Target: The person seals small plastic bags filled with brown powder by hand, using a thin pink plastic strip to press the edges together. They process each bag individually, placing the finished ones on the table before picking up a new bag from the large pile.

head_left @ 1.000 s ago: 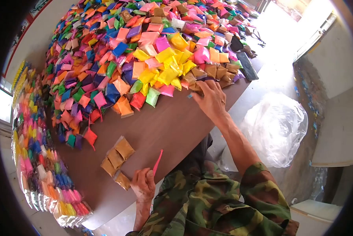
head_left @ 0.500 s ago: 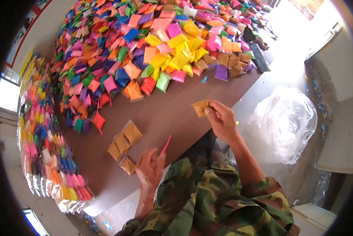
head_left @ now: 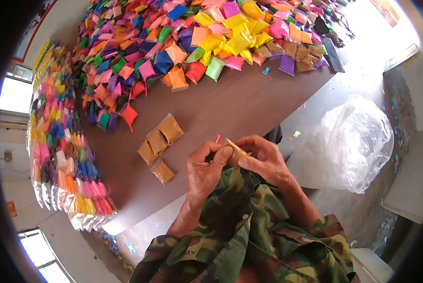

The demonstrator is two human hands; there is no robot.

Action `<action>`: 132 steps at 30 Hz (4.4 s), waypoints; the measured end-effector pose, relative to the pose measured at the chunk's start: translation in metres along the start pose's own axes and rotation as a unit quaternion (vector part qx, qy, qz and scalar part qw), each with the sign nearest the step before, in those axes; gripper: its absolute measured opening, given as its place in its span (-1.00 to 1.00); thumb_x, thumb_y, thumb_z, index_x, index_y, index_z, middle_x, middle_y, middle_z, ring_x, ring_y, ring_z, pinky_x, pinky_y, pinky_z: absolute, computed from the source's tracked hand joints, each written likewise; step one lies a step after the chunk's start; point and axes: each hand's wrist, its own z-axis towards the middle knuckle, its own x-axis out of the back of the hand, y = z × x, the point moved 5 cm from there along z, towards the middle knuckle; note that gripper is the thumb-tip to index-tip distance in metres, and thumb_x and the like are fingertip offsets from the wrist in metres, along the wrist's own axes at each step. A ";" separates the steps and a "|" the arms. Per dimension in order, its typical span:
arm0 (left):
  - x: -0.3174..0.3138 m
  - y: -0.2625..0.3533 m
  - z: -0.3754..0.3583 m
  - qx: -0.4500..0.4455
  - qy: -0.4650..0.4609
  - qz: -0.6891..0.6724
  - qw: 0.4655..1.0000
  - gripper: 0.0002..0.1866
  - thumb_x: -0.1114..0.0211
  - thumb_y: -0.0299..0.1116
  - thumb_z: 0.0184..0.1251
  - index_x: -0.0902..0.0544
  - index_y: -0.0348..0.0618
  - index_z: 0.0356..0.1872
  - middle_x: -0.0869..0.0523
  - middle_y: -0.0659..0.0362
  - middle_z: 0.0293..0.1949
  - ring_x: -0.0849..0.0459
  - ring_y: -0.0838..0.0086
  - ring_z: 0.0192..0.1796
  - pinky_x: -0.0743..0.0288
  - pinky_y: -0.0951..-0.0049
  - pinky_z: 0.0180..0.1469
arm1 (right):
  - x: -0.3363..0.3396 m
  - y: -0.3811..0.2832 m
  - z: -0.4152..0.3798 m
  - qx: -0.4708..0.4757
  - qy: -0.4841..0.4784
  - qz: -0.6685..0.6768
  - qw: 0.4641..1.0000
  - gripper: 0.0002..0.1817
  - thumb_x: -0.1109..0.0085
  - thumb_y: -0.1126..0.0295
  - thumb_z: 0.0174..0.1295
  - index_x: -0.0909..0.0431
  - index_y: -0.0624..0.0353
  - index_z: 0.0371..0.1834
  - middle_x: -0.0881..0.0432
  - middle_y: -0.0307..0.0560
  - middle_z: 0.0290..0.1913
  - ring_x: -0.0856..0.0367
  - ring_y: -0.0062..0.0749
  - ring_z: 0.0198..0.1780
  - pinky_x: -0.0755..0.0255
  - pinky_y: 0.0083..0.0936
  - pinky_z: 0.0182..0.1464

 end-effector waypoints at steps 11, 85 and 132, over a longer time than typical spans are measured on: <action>-0.007 -0.002 -0.005 0.057 -0.029 -0.041 0.997 -0.75 -0.40 -0.29 0.54 -0.75 -0.33 -0.09 -0.79 0.23 -0.30 -0.66 0.68 -0.24 -0.56 0.60 -0.16 | -0.002 0.008 -0.012 0.010 0.019 -0.065 0.998 -0.65 -0.38 0.40 0.40 -0.62 0.41 0.13 -0.70 -0.20 -0.10 -0.63 -0.64 -0.08 -0.55 -0.59 -0.02; -0.058 -0.022 -0.018 0.044 0.004 -0.078 0.996 -0.75 -0.39 -0.38 0.53 -0.71 -0.34 0.07 -0.80 0.16 -0.14 -0.75 0.57 -0.12 -0.64 0.54 0.00 | 0.018 0.041 -0.033 0.121 0.109 0.147 0.976 -0.55 -0.23 0.34 0.55 -0.54 0.31 0.41 -0.69 -0.20 0.18 -0.63 -0.58 0.15 -0.49 -0.51 0.29; -0.068 -0.061 0.002 -0.038 -0.048 0.098 0.993 -0.88 -0.41 -0.44 0.41 -0.73 -0.32 -0.21 -0.75 0.17 -0.36 -0.62 0.58 -0.30 -0.51 0.46 -0.21 | 0.053 0.056 -0.042 0.158 0.179 -0.012 0.971 -0.69 -0.15 0.34 0.59 -0.69 0.24 0.25 -0.72 -0.25 0.08 -0.59 -0.65 0.12 -0.45 -0.61 0.24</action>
